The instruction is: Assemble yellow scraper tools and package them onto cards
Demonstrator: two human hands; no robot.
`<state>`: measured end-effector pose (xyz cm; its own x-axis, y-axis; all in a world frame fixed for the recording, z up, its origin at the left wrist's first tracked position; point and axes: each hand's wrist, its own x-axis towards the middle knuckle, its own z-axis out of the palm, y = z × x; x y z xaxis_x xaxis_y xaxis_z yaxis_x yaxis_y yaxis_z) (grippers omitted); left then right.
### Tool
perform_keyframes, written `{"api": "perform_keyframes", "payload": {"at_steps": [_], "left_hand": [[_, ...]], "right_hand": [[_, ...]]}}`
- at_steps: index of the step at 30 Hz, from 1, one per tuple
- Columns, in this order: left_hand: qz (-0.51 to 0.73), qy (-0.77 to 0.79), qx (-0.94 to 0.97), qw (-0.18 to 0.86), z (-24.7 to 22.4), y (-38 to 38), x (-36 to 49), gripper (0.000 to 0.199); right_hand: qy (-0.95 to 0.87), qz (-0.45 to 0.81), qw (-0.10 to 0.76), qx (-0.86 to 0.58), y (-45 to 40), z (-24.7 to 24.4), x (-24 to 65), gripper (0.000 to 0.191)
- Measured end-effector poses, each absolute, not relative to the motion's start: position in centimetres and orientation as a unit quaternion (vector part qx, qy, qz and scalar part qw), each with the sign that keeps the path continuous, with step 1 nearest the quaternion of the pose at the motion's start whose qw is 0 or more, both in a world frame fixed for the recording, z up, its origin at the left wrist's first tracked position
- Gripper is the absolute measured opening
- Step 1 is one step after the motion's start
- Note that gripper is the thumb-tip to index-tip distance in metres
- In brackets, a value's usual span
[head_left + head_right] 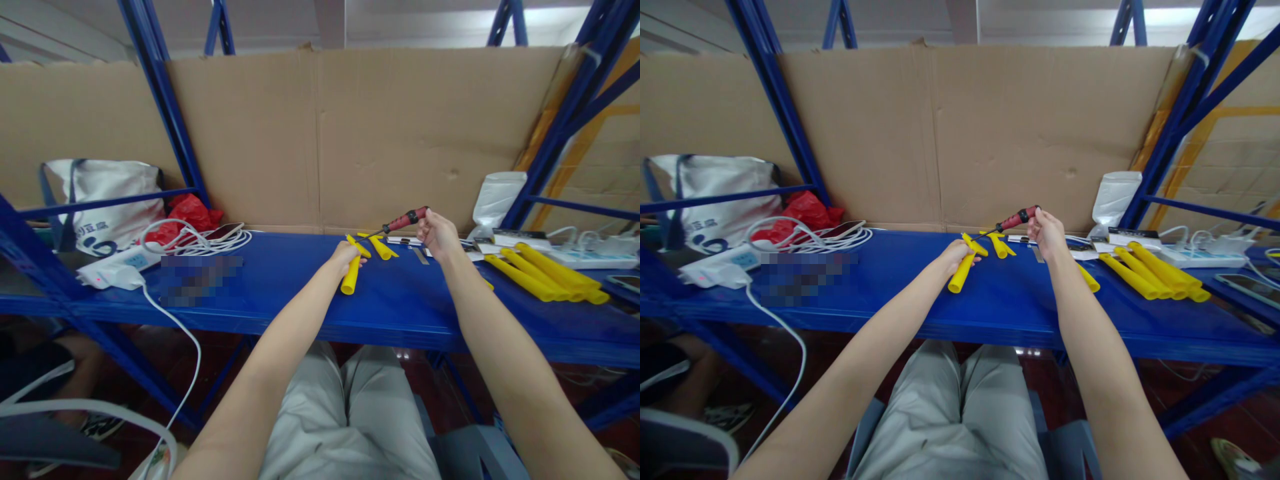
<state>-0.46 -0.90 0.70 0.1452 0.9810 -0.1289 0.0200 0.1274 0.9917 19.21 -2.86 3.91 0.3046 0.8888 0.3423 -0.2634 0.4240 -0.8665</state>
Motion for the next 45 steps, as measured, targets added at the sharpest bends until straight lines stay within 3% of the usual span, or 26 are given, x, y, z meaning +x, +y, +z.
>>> {"api": "perform_keyframes", "payload": {"at_steps": [13,30,39,45], "left_hand": [[0.43,0.497,0.5,0.563,0.69,-1.06,-0.39,0.023],[0.423,0.503,0.506,0.558,0.7,-0.98,-0.4,0.029],[0.416,0.5,0.513,0.56,0.77,-1.02,-0.4,0.028],[0.419,0.499,0.513,0.56,0.6,-0.67,-0.41,0.025]], "right_hand": [[-0.42,0.389,0.728,-0.378,-2.16,3.41,19.6,0.052],[-0.418,0.413,0.725,-0.359,-3.07,3.97,19.02,0.036],[-0.409,0.382,0.747,-0.358,-2.47,3.57,19.14,0.052],[-0.409,0.394,0.732,-0.377,-2.5,3.56,19.26,0.05]]}}
